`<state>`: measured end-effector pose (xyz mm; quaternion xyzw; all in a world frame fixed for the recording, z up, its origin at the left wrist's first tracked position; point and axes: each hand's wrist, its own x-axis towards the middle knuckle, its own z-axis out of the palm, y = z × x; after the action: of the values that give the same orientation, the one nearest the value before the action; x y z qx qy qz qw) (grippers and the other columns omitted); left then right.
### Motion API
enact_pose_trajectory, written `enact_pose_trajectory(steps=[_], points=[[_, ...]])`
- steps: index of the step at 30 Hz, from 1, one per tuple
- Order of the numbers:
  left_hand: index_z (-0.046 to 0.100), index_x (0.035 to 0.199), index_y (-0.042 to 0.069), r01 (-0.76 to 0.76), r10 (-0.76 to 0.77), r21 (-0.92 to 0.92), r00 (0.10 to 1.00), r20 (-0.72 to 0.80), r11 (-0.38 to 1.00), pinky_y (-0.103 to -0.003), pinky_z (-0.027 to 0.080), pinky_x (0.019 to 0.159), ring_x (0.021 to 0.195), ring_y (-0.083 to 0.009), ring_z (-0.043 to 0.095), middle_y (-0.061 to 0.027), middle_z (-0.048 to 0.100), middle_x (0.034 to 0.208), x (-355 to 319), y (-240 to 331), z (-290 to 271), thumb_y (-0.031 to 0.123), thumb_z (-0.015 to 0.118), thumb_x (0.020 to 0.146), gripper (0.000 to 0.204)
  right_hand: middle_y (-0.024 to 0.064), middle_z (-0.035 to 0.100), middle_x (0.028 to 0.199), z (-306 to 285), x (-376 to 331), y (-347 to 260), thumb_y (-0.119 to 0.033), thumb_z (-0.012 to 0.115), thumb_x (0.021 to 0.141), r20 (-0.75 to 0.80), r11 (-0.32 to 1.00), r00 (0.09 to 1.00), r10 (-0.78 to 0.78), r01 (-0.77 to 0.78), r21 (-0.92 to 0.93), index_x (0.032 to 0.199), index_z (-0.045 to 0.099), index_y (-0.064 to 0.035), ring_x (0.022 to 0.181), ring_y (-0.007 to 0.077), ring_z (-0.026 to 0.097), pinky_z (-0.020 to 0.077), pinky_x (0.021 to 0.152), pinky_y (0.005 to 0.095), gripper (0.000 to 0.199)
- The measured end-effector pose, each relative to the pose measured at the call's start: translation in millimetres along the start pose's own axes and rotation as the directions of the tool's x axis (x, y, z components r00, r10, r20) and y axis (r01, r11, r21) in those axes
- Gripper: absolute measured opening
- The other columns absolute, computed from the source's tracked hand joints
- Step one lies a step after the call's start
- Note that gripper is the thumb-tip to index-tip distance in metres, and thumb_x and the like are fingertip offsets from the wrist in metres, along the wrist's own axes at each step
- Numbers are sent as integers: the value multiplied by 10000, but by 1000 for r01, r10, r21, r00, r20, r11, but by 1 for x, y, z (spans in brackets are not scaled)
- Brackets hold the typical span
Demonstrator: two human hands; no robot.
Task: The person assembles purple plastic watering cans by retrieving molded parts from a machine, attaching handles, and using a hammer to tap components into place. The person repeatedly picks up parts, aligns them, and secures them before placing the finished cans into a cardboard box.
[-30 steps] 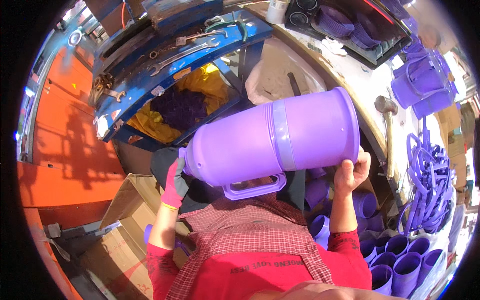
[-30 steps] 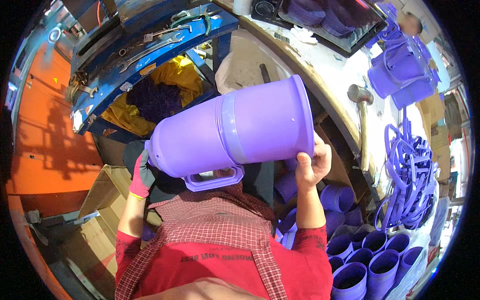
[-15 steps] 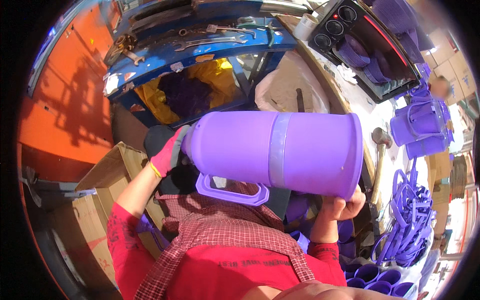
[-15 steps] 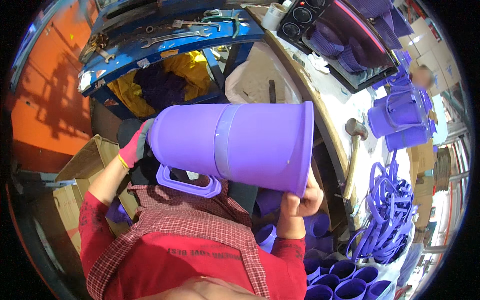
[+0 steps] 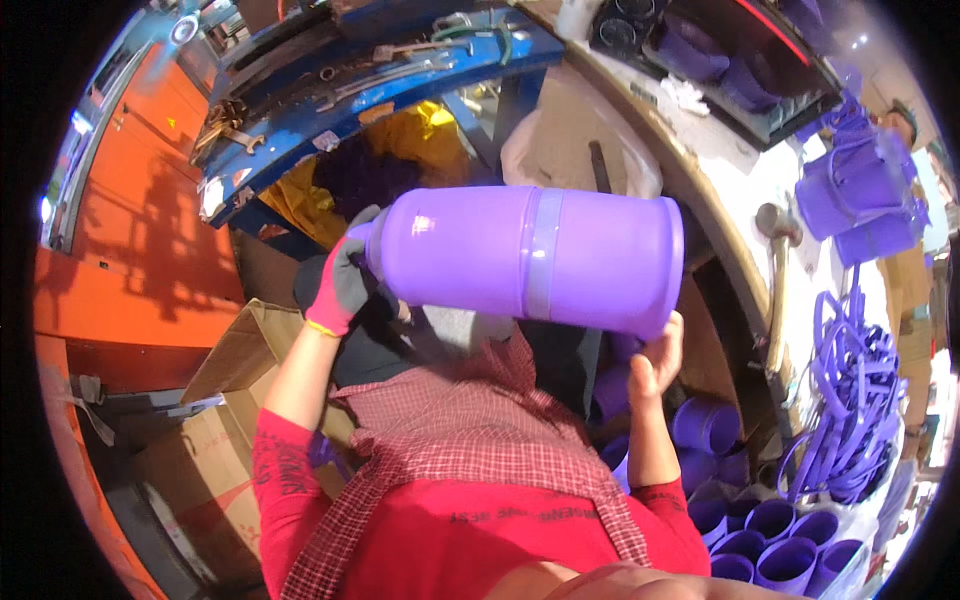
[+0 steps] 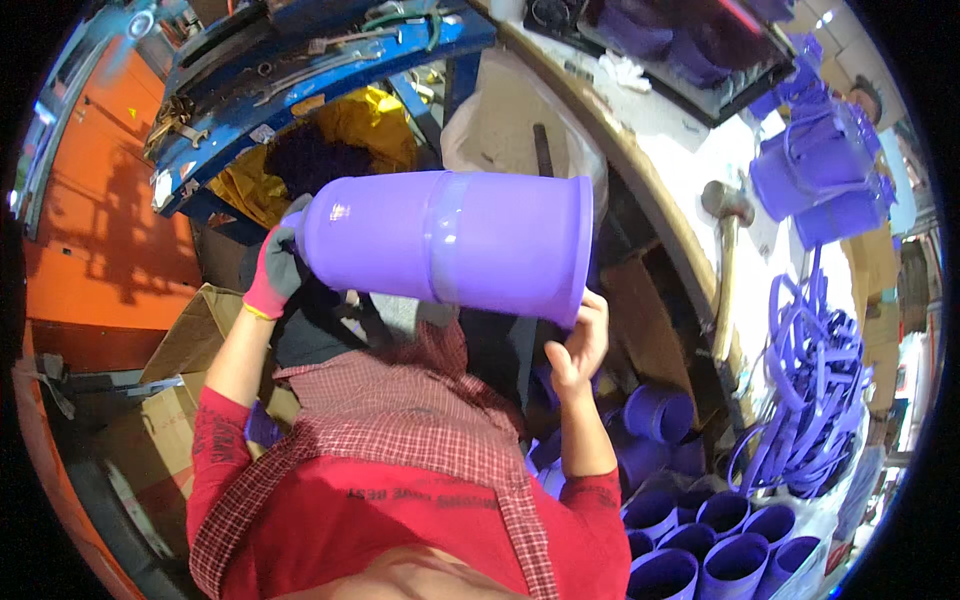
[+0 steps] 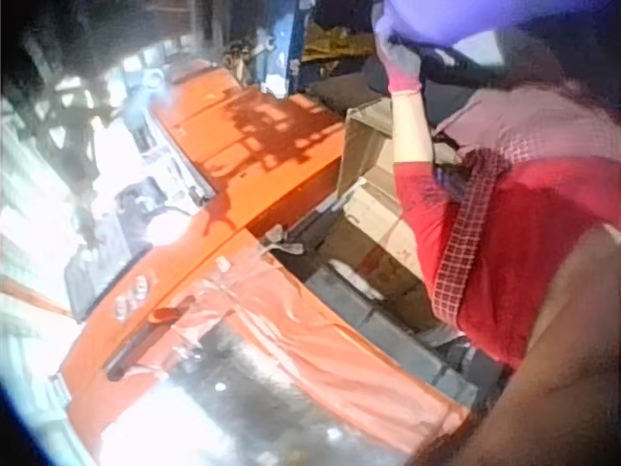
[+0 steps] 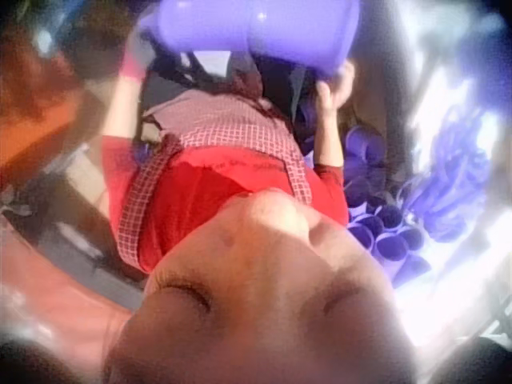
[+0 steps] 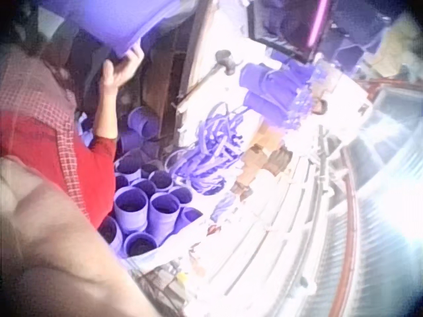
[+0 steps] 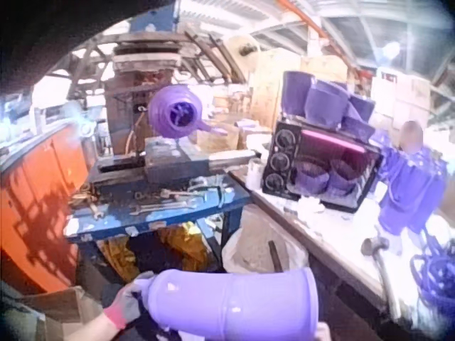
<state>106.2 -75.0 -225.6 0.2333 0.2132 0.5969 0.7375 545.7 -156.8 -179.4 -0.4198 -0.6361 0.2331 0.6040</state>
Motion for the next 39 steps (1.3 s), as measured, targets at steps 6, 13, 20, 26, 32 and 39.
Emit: enact_pose_trajectory(steps=[6,13,20,26,32,39], points=[[551,1309,-2,-114,486,873,861,-152,475,-330,391,1066,1209,-210,551,-120,608,1281,13,-5,16,322,368,1072,441,177,517,1389,-9,-1,54,-595,288,1017,-77,868,894,441,-403,292,1300,537,1,1293,284,479,348,1097,429,705],[593,1254,-7,-204,520,874,852,-63,440,-322,400,1036,1152,-204,565,-112,621,1234,33,8,29,316,364,1073,436,108,235,1624,25,54,63,-788,159,905,-222,942,932,288,-233,241,1572,186,-70,1518,256,143,60,1227,468,981],[579,1281,0,-167,491,873,866,-92,458,-319,374,1066,1202,-199,542,-107,610,1266,28,3,13,329,350,1073,451,122,142,1649,36,48,63,-795,267,900,7,910,947,320,-310,275,1578,143,-60,1520,265,133,73,1229,430,1008],[563,1309,-6,-154,516,847,842,-156,508,-329,372,1077,1214,-208,544,-123,605,1289,23,1,11,336,363,1070,463,99,617,1115,23,-2,45,-596,553,944,-4,992,996,91,-90,90,1147,591,4,959,231,613,480,855,354,634],[597,1183,-71,-371,675,919,713,190,134,-363,417,1030,1125,-251,592,-159,632,1203,9,29,70,338,365,1038,493,-13,566,769,34,-5,19,-236,538,1000,-137,875,865,483,-473,102,898,628,-18,684,125,526,434,643,293,257],[532,1300,91,-914,764,366,110,636,-173,-514,485,983,1134,-345,575,-190,569,1293,2,94,112,478,433,965,522,89,719,958,85,58,48,-269,592,984,550,-61,215,807,-896,440,1021,687,-1,814,168,695,580,756,311,287]])
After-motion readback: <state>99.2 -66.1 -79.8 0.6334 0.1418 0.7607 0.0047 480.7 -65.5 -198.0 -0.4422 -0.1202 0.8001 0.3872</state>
